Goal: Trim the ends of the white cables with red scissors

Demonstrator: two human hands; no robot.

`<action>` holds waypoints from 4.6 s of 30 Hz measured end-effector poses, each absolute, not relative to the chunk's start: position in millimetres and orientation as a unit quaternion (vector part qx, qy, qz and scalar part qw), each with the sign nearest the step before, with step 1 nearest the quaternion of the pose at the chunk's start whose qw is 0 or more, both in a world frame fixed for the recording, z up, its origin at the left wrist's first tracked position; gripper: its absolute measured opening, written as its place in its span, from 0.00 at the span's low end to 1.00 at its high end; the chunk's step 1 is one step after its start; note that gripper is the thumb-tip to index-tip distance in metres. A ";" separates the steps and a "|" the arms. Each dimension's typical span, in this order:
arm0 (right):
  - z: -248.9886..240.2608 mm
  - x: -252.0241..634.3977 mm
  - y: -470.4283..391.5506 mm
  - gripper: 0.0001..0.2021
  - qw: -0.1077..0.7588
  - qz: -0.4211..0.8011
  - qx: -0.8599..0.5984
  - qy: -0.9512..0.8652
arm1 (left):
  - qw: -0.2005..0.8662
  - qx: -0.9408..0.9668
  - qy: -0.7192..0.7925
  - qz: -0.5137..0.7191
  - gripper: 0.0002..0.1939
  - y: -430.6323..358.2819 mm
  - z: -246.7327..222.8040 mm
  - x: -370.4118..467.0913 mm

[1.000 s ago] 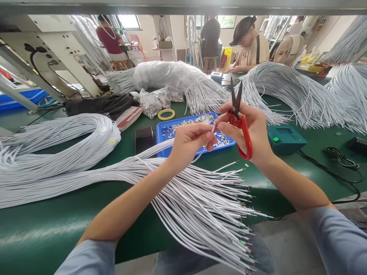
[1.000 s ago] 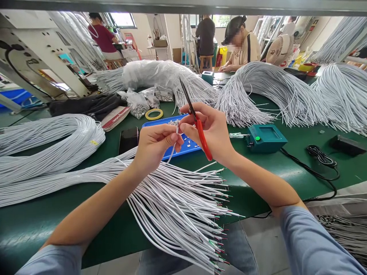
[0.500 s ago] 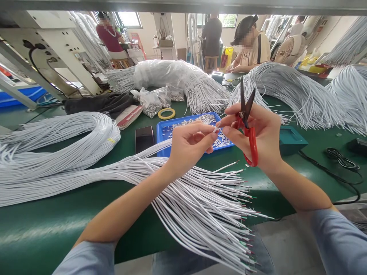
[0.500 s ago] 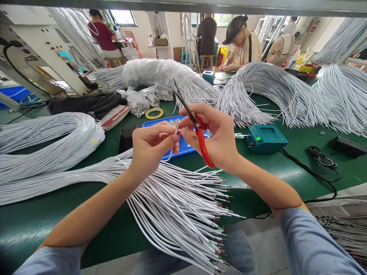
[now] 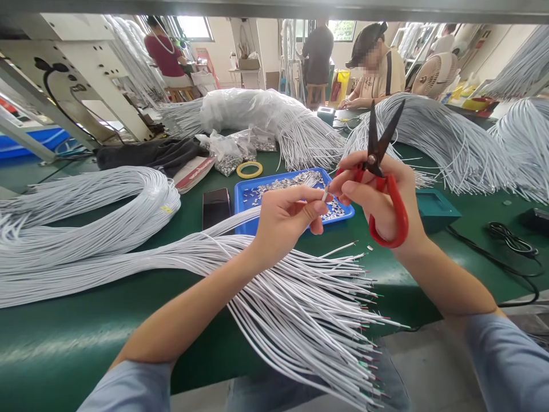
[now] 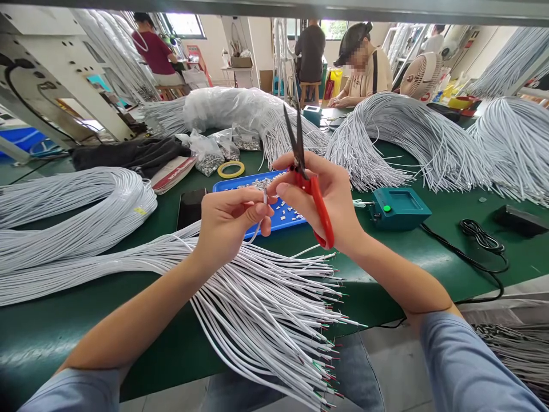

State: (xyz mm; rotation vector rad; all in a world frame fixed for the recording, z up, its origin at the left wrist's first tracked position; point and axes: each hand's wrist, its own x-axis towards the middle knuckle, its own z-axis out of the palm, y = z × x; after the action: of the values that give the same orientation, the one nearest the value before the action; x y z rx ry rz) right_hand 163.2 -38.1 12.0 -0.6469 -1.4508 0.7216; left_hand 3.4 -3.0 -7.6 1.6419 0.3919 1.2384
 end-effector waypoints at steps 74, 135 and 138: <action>5.6 153.4 -42.7 0.13 0.644 0.156 -0.352 -0.661 | 0.411 0.685 0.231 0.556 0.12 -7.0 -6.7 7.2; 2.2 163.9 -28.3 0.15 0.500 -0.082 -0.393 -0.767 | 0.208 0.737 0.201 0.611 0.05 -5.1 -1.9 -1.8; 2.2 164.6 -28.1 0.16 0.495 -0.080 -0.387 -0.774 | 0.213 0.735 0.197 0.613 0.05 -5.9 -1.7 -1.5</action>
State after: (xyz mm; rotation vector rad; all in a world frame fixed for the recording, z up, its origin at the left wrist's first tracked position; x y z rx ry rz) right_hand 164.6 -28.1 2.2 -0.9386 -1.8753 -0.1945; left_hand -1.5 -5.9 -1.7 2.0409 0.5465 1.7021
